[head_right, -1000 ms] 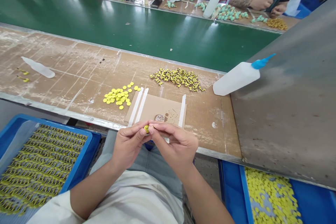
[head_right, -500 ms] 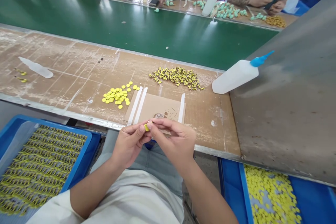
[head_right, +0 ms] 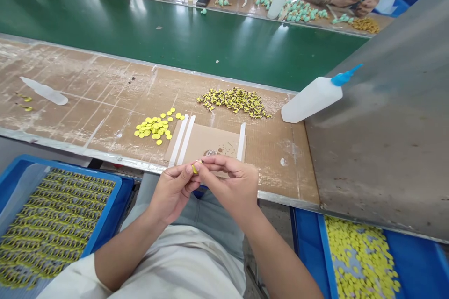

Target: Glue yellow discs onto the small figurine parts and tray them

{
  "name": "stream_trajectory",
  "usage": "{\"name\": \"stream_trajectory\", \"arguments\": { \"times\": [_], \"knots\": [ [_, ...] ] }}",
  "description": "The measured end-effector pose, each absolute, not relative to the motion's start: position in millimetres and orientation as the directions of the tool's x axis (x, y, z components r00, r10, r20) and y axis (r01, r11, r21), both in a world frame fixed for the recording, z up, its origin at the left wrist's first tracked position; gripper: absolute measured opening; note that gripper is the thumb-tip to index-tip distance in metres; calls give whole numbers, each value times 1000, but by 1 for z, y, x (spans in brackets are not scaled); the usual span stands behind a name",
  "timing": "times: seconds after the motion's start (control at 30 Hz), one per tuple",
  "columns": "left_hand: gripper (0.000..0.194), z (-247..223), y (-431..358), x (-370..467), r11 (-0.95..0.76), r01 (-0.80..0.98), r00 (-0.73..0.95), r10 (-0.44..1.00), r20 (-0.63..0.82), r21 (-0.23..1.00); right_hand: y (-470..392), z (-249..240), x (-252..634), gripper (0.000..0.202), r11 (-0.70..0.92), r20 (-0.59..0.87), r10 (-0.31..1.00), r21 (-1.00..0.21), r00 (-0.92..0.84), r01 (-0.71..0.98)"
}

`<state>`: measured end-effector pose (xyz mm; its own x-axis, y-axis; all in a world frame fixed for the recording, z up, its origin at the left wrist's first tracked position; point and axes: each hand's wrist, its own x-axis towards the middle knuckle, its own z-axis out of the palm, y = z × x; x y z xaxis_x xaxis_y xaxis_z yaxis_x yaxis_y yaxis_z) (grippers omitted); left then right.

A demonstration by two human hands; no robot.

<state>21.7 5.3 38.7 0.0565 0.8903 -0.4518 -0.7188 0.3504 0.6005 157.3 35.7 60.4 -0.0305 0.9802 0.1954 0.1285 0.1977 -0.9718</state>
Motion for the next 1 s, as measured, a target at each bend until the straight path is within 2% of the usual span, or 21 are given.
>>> {"name": "stream_trajectory", "arguments": {
  "times": [0.17, 0.33, 0.5, 0.63, 0.77, 1.0],
  "knots": [
    [32, 36, 5, 22, 320, -714, 11, 895, -446, 623, 35, 63, 160, 13, 67, 70, 993, -997, -96, -32],
    [26, 31, 3, 22, 233, -684, -40, 934, -356, 691, 33, 66, 165, 15, -57, -34, 986, -988, -163, -142],
    [20, 24, 1, 22, 55, -642, -102, 983, -156, 765, 30, 66, 162, 18, -168, -78, 959, -930, -271, -326],
    [16, 18, 3, 19, -195, -547, -183, 977, 111, 814, 26, 59, 158, 14, -223, -80, 944, -870, -320, -441],
    [23, 14, 6, 11, -387, -402, -242, 919, 311, 830, 23, 51, 157, 18, -237, -88, 941, -861, -327, -451],
    [24, 10, 6, 6, -453, -329, -254, 888, 385, 828, 20, 56, 154, 17, -233, -78, 936, -869, -344, -436]
  ]
}}
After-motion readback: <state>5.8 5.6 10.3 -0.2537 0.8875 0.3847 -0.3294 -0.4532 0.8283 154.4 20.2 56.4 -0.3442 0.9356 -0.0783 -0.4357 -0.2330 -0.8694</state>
